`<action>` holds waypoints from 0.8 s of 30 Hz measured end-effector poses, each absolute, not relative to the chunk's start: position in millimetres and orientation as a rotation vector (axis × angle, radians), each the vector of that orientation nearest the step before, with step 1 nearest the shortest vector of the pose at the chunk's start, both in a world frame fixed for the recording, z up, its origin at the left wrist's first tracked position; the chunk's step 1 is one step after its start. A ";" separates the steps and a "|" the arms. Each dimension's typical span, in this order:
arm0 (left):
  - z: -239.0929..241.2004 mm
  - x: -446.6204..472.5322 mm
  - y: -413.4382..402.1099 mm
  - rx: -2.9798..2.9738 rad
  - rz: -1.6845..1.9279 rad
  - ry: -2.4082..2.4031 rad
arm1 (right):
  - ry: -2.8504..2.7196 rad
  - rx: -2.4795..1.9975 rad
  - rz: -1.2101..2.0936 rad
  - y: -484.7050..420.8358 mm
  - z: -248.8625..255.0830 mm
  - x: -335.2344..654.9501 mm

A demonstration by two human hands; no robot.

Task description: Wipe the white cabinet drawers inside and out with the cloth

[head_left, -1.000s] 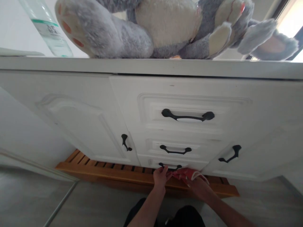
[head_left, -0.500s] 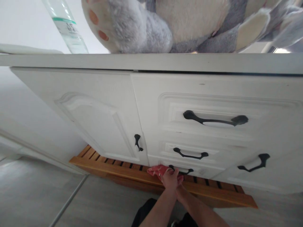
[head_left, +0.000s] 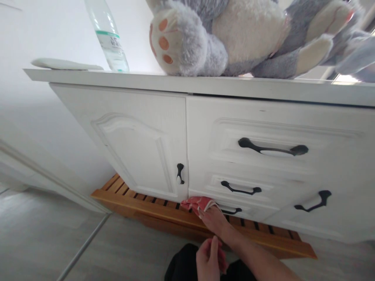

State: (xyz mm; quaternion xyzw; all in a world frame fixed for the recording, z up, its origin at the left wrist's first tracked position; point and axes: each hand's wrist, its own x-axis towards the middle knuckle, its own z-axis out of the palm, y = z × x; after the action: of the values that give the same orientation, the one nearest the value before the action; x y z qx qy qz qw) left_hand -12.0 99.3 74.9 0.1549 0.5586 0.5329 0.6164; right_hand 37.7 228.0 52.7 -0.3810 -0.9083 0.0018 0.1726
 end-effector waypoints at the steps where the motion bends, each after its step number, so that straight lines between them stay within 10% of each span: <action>1: 69.0 -13.3 94.4 0.340 1.223 1.301 | -2.572 -1.085 0.004 229.2 56.6 38.6; 24: 64.0 16.3 168.2 0.270 1.104 1.228 | -2.518 -1.587 -0.766 159.6 44.6 224.5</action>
State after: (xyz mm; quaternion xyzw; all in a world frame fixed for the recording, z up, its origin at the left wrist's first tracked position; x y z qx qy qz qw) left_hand 16.3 168.2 64.0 0.1197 0.5450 0.4898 0.6699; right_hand 224.5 159.6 44.6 -0.5162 -0.8188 -0.2491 0.0339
